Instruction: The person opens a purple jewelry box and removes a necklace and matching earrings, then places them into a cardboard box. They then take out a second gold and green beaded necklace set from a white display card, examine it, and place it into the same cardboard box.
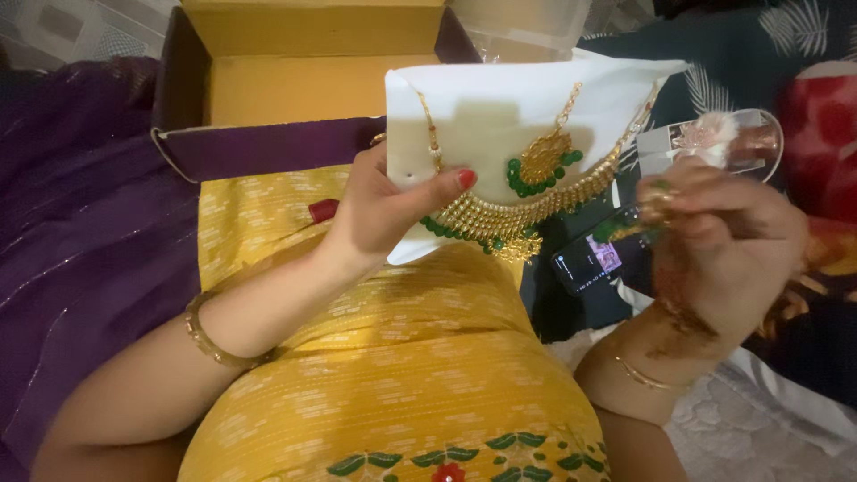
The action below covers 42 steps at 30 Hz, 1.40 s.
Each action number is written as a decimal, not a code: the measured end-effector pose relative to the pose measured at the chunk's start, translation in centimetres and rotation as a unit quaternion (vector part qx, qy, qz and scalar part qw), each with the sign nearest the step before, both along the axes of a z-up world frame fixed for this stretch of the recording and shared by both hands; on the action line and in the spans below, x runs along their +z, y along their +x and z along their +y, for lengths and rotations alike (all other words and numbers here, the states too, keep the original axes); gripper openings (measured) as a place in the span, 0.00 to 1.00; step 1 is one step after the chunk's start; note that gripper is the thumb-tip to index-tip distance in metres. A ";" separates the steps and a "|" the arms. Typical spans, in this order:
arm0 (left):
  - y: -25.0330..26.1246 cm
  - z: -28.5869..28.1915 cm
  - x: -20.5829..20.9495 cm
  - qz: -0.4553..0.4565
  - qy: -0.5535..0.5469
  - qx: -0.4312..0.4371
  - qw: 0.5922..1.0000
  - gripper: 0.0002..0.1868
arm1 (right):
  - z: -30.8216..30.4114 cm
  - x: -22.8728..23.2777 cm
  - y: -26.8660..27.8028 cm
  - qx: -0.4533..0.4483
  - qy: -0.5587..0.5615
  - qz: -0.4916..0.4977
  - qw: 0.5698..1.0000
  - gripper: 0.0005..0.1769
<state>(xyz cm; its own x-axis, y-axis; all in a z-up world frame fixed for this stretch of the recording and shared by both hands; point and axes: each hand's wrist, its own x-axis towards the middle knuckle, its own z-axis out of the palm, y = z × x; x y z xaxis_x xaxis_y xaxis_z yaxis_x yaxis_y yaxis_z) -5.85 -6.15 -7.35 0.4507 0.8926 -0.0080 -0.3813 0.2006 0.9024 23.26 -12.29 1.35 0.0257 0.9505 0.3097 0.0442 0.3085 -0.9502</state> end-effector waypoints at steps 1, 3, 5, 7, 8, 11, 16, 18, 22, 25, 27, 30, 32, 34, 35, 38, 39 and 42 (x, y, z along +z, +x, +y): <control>0.0 0.0 0.0 0.008 0.005 0.001 1.000 0.21 | -0.2 0.2 0.5 0.003 0.003 -0.018 1.000 0.06; -0.1 -0.1 0.1 0.025 0.015 0.003 1.000 0.19 | -0.6 0.6 1.1 0.000 -0.007 -0.049 0.999 0.04; -0.1 -0.2 0.1 0.020 0.015 0.009 1.000 0.19 | -0.9 0.7 1.2 0.004 -0.018 -0.060 0.998 0.06; -0.3 -0.4 -0.1 0.010 0.021 0.009 1.000 0.18 | -1.2 0.9 1.1 0.001 -0.024 -0.054 0.998 0.10; -0.4 -0.5 -0.2 0.001 0.028 0.007 1.000 0.18 | -1.3 1.0 1.0 -0.009 -0.028 -0.051 0.998 0.13; -0.8 -0.9 -0.5 -0.021 0.016 0.010 1.000 0.18 | -2.1 1.4 0.4 -0.060 -0.044 -0.073 0.995 0.18; -1.7 -1.2 -0.9 -0.045 0.008 0.010 0.999 0.18 | -2.5 1.8 0.9 -0.027 0.006 -0.158 0.987 0.11; -2.1 -1.2 -0.8 -0.033 0.010 0.011 0.999 0.18 | -2.5 2.1 1.5 -0.002 0.009 -0.184 0.983 0.10; -3.2 -1.1 -0.2 0.029 0.008 0.005 1.000 0.20 | -2.4 2.2 1.5 0.023 0.007 -0.180 0.983 0.11; -3.7 -0.9 0.1 0.058 0.005 -0.003 0.998 0.20 | -2.4 2.2 0.9 0.027 0.010 -0.172 0.985 0.12; -3.8 -0.4 0.3 0.126 0.012 -0.005 0.992 0.20 | -2.4 2.1 0.4 0.023 0.015 -0.162 0.986 0.12; -4.1 0.4 0.3 0.162 0.018 -0.013 0.987 0.18 | -2.5 2.1 -0.3 0.015 0.006 -0.134 0.991 0.11; -4.7 0.9 0.4 0.157 0.035 -0.016 0.987 0.17 | -2.4 2.2 -0.7 0.021 -0.004 -0.131 0.991 0.10; -5.3 1.3 0.7 0.138 0.026 -0.022 0.990 0.16 | -2.1 2.3 -1.0 0.031 -0.014 -0.141 0.989 0.08; -5.5 1.4 0.9 0.122 0.008 -0.025 0.992 0.17 | -2.0 2.3 -1.1 0.033 -0.021 -0.142 0.989 0.08; -5.9 1.5 1.5 0.075 -0.007 -0.037 0.997 0.18 | -1.6 2.0 -0.9 0.021 -0.032 -0.145 0.989 0.09; -6.0 1.5 1.6 0.059 -0.006 -0.040 0.997 0.19 | -1.5 1.8 -0.7 0.017 -0.020 -0.157 0.987 0.08; -6.4 1.6 2.1 0.090 0.005 -0.079 0.993 0.19 | -1.6 0.8 0.3 -0.045 0.000 -0.119 0.992 0.10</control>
<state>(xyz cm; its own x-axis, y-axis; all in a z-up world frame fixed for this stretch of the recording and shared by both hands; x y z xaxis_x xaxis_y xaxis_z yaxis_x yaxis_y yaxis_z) -12.26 -4.55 -5.29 0.5773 0.8112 -0.0929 -0.1789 0.2367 0.9550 23.53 -13.88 2.15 0.0369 0.9475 0.3177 0.2943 0.2935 -0.9095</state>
